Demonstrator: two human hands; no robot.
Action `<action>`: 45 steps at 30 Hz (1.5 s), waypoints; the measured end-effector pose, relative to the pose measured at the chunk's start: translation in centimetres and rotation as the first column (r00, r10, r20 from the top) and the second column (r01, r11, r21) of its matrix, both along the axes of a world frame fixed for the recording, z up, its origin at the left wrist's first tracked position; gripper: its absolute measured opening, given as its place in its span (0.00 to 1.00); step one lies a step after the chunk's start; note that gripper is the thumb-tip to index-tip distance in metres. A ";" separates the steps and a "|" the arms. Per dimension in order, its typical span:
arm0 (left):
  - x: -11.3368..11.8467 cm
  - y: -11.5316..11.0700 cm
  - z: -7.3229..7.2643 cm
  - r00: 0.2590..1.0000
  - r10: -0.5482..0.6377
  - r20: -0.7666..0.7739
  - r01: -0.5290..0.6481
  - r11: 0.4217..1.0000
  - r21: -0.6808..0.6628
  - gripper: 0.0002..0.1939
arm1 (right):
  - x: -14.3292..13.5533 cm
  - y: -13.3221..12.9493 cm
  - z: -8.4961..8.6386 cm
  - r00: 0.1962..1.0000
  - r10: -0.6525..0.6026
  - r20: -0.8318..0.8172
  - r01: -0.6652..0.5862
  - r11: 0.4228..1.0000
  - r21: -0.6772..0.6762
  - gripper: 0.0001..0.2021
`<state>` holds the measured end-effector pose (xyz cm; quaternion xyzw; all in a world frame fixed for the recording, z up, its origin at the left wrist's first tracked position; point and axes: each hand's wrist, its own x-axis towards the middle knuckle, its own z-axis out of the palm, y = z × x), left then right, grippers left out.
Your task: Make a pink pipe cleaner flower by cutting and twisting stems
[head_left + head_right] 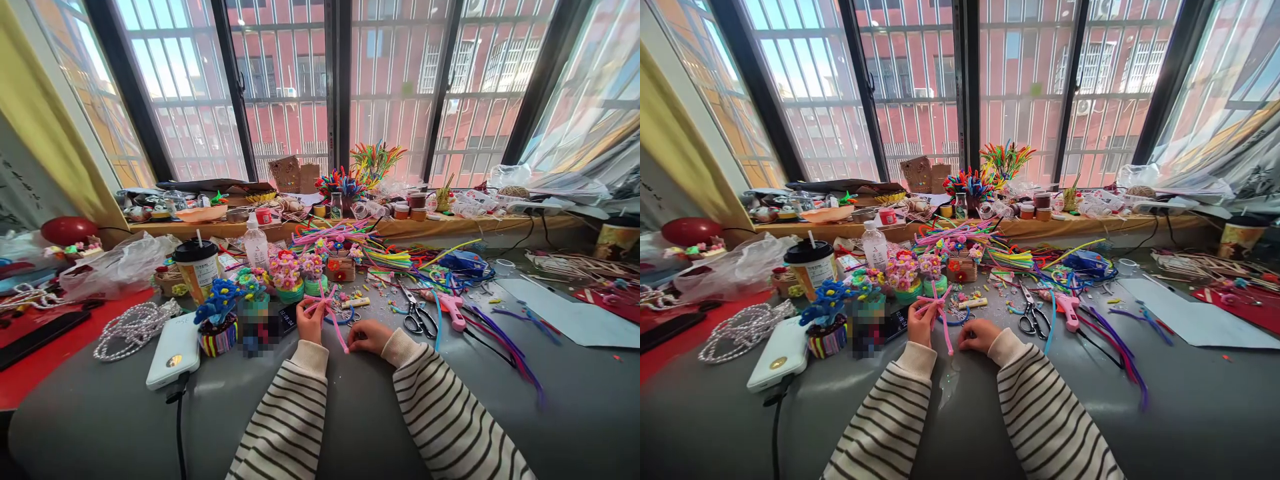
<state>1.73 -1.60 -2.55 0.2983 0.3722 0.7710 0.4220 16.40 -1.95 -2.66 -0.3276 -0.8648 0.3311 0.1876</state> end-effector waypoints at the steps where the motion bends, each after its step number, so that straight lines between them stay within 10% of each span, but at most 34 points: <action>1: 0.0 0.0 0.0 1.000 -0.004 0.004 0.004 1.000 0.002 0.19 | 0.1 0.2 0.2 0.999 -0.007 -0.045 0.006 1.000 -0.023 0.06; 5: -0.1 0.0 -0.1 1.000 -0.009 0.002 0.009 1.000 0.001 0.19 | 1.7 1.7 0.9 0.901 -0.285 -0.328 0.273 0.958 -0.084 0.11; 9: 0.1 -0.2 0.1 0.998 -0.046 -0.049 0.046 0.999 0.003 0.19 | 3.6 3.1 0.7 0.468 -0.747 -0.472 0.819 0.567 -0.086 0.14; 11: 0.3 -0.3 0.1 0.994 -0.052 -0.092 0.053 0.999 0.008 0.19 | 3.4 3.1 0.3 0.458 -0.738 -0.496 0.876 0.469 0.112 0.15; 16: 0.5 -0.1 -0.7 0.964 -0.060 -0.260 0.061 0.998 -0.002 0.19 | 0.6 1.2 0.6 0.795 -0.466 -0.388 0.606 0.629 0.486 0.12; 28: 0.7 -0.1 -1.0 0.892 -0.061 -0.449 0.062 0.998 -0.013 0.19 | -2.0 0.1 0.9 0.889 -0.383 -0.253 0.452 0.641 0.620 0.07; 32: 0.8 -0.4 -0.6 0.901 -0.039 -0.431 0.040 0.999 -0.005 0.19 | -2.3 0.2 0.8 0.834 -0.421 -0.357 0.546 0.729 0.413 0.06; 36: 0.9 -0.7 -0.2 0.928 -0.083 -0.362 0.098 0.995 0.024 0.20 | -2.8 0.6 0.7 0.692 -0.538 -0.482 0.515 0.835 -0.192 0.09; 39: 1.0 -0.9 0.1 0.936 -0.147 -0.320 0.163 0.986 0.024 0.20 | -3.0 0.9 0.6 0.615 -0.662 -0.428 0.284 0.693 -0.663 0.10; 45: 1.0 -1.0 0.3 0.948 -0.186 -0.258 0.208 0.976 0.061 0.19 | -2.2 1.0 0.9 0.618 -0.630 -0.470 -0.020 0.585 -0.810 0.06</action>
